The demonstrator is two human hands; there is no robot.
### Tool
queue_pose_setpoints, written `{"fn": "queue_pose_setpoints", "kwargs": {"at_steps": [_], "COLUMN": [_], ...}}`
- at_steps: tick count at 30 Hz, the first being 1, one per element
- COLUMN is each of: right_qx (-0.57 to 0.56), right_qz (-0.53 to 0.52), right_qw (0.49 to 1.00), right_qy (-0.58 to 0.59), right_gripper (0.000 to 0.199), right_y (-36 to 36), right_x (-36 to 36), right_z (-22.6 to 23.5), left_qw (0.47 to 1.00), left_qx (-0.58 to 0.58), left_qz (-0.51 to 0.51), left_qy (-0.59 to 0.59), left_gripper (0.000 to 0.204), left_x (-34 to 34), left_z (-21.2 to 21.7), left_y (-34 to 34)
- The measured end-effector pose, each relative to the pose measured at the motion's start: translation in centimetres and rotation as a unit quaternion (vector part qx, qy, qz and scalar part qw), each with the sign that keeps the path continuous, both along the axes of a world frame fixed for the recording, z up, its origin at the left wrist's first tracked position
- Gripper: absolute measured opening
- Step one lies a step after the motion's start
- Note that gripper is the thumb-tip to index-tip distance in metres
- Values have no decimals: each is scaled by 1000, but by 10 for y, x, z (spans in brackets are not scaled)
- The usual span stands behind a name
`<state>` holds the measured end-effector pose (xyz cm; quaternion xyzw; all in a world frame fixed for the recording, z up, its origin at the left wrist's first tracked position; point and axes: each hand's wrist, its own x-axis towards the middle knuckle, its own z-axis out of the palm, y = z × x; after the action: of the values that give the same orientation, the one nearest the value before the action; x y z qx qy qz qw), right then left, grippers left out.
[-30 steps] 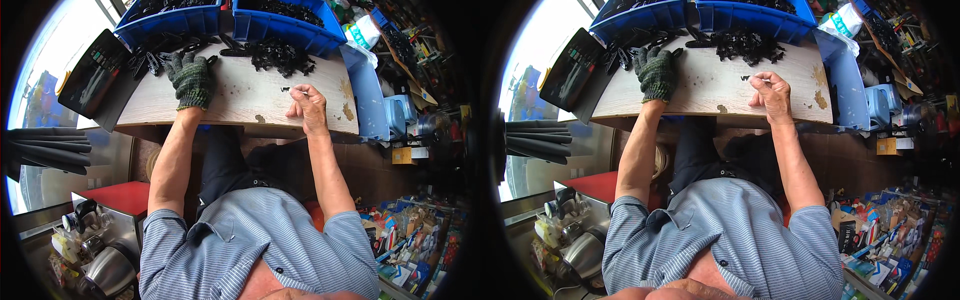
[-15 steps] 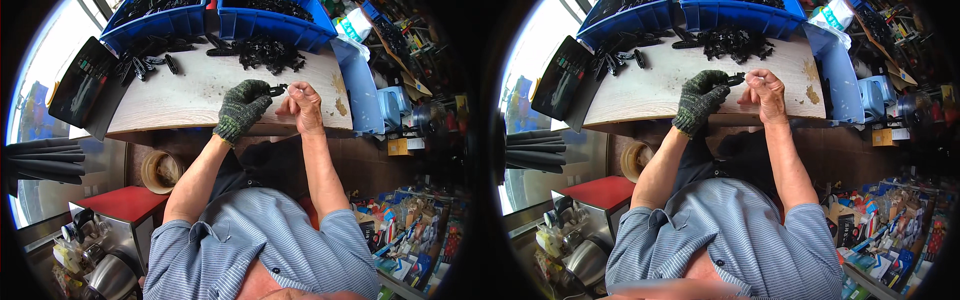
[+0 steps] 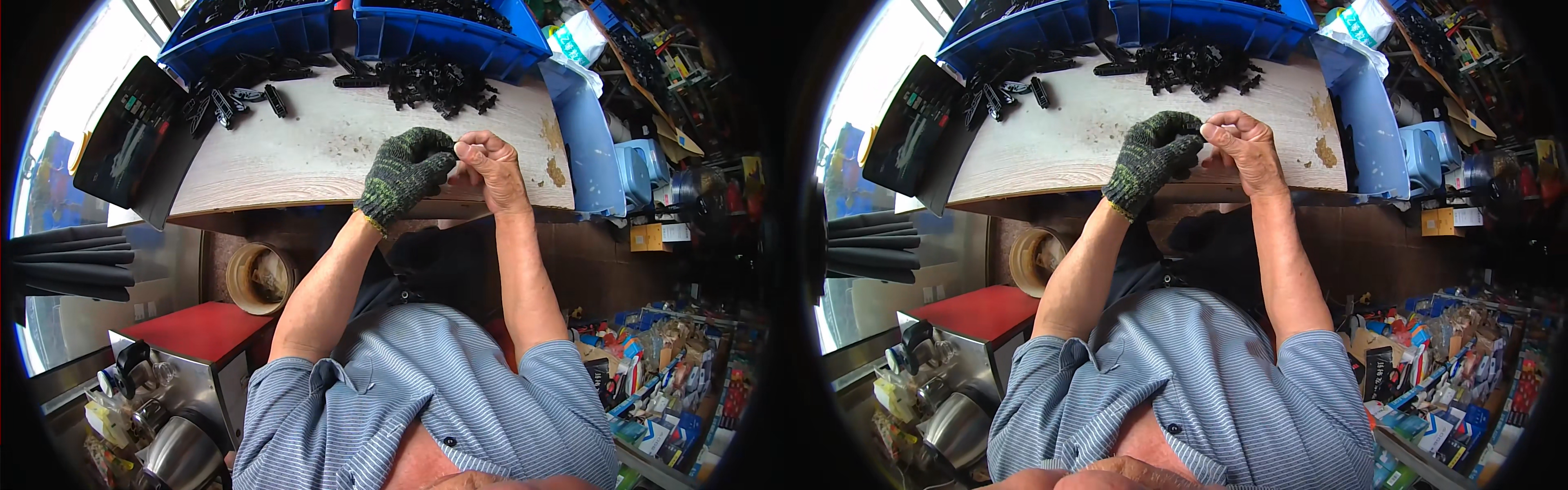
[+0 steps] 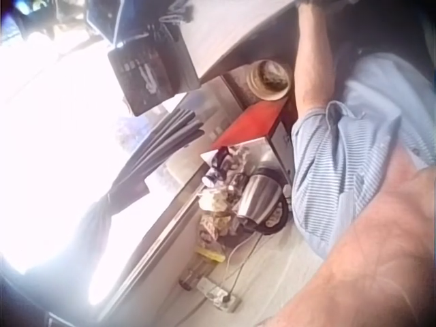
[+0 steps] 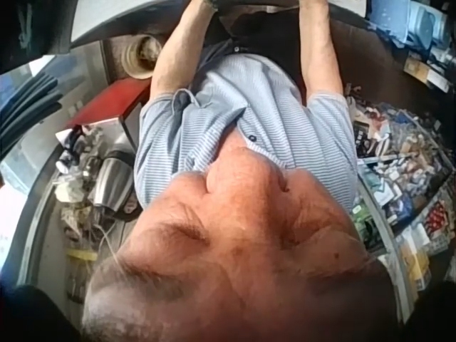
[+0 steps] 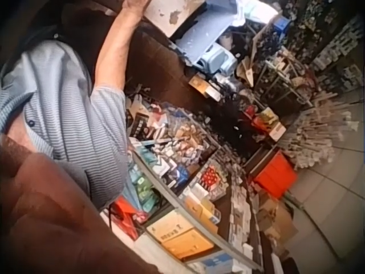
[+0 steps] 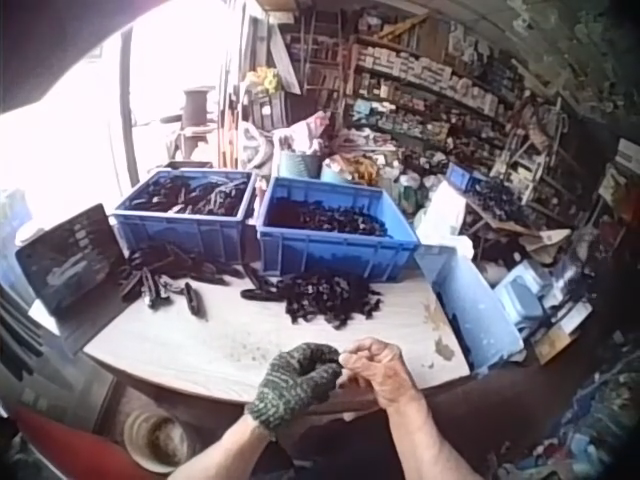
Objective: Assembling small black plastic components by hand at a workbench.
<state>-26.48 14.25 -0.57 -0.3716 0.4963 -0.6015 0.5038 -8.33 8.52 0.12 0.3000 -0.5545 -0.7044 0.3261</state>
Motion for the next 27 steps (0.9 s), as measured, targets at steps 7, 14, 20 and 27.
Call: {"fn": "queue_pose_setpoints", "kwargs": {"at_steps": [7,14,20,27], "right_qx": [8,8,6,-4], "right_qz": [4,2,-1,1], "right_qw": [1000,1000,1000,999], "right_qy": [14,29,30,40], "right_gripper": [14,15,14,20], "right_y": [-1,-1,0,-2], "right_x": [-1,3,3,3], "right_z": [-2,0,1,0], "left_qw": [997,995,995,996], "left_qx": [78,93,84,71], "left_qz": [23,46,45,54], "left_qy": [5,15,5,3], "left_gripper": [28,27,27,26], "left_x": [0,-2,-3,-3], "left_z": [10,8,6,1], "left_y": [-1,0,-1,-2]}}
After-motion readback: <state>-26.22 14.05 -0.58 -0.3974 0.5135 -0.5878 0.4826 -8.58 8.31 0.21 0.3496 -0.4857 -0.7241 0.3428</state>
